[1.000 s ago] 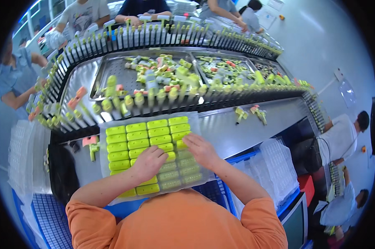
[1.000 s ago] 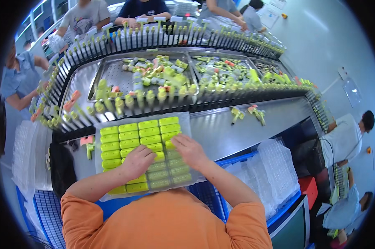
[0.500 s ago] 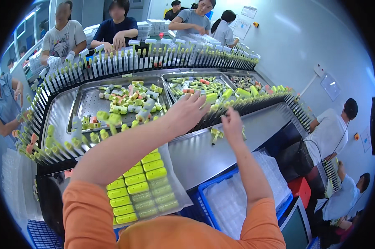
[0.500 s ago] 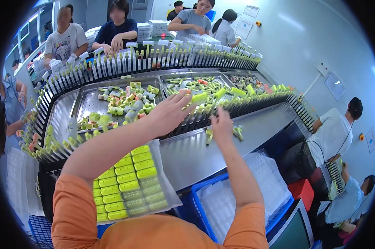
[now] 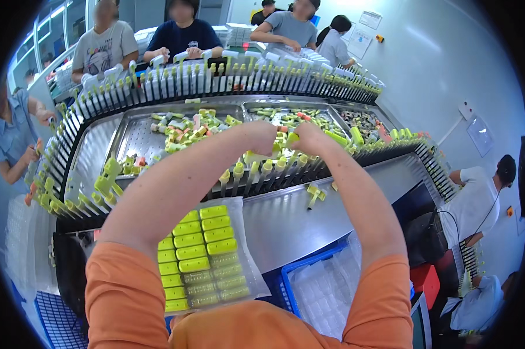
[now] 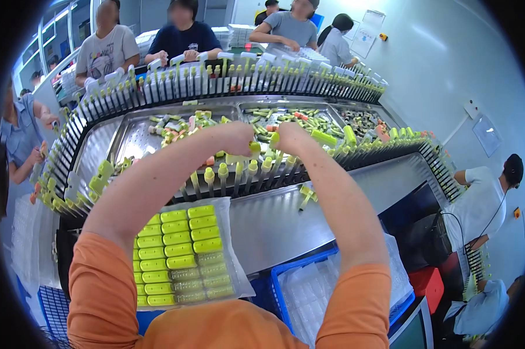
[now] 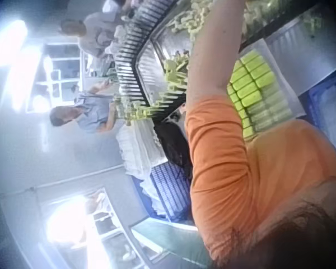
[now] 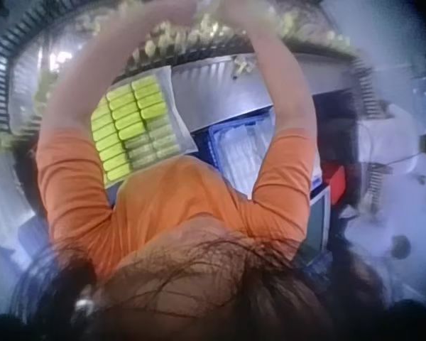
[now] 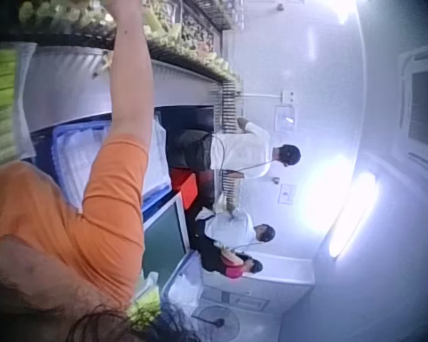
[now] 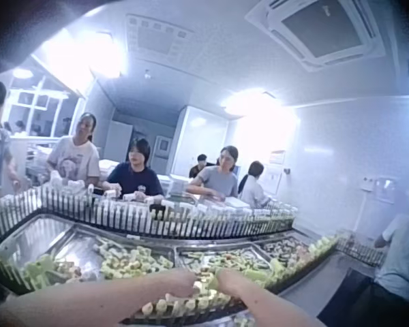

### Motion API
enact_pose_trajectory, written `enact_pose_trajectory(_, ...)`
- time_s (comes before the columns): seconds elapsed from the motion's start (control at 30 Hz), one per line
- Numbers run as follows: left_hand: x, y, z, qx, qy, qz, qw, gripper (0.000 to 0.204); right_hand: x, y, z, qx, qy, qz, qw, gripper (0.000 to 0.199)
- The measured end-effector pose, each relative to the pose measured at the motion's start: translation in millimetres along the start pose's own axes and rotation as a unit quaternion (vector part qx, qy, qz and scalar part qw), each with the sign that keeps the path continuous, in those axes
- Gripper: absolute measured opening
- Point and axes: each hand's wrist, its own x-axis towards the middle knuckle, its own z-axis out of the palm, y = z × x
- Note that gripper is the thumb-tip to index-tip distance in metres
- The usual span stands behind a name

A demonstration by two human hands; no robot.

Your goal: The person takes plastic parts from the conveyor pegs and places them into slots of a plastic tray by hand, retrieving new trays from a crate to continue packing them.

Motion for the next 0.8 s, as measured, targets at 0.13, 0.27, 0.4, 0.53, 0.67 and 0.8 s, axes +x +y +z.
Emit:
enact_pose_trajectory(0.13, -34, -9, 7, 0.03, 0.017, 0.004, 0.999, 0.029, -19, -33, 13, -0.045, 0.037, -0.004, 0.998, 0.032)
enact_pose_trajectory(0.27, -87, -11, 33, 0.12, 0.091, 0.017, 0.988, 0.011, -39, -79, 26, -0.124, 0.171, -0.092, 0.973, 0.02)
enact_pose_trajectory(0.4, -142, -23, 50, 0.272, 0.225, 0.029, 0.935, 0.015, -68, -130, 26, -0.132, 0.336, -0.211, 0.909, 0.025)
enact_pose_trajectory(0.53, -224, 18, 76, 0.082, 0.259, 0.078, 0.959, 0.034, -141, -149, 65, 0.12, 0.259, -0.207, 0.936, 0.038)
enact_pose_trajectory(0.67, -297, 43, 159, -0.09, 0.124, 0.062, 0.986, 0.038, -195, -166, 142, 0.191, 0.154, -0.212, 0.946, 0.04)
enact_pose_trajectory(0.8, -317, 42, 212, -0.053, 0.237, 0.084, 0.966, 0.033, -199, -186, 184, 0.17, 0.2, -0.262, 0.929, 0.04)
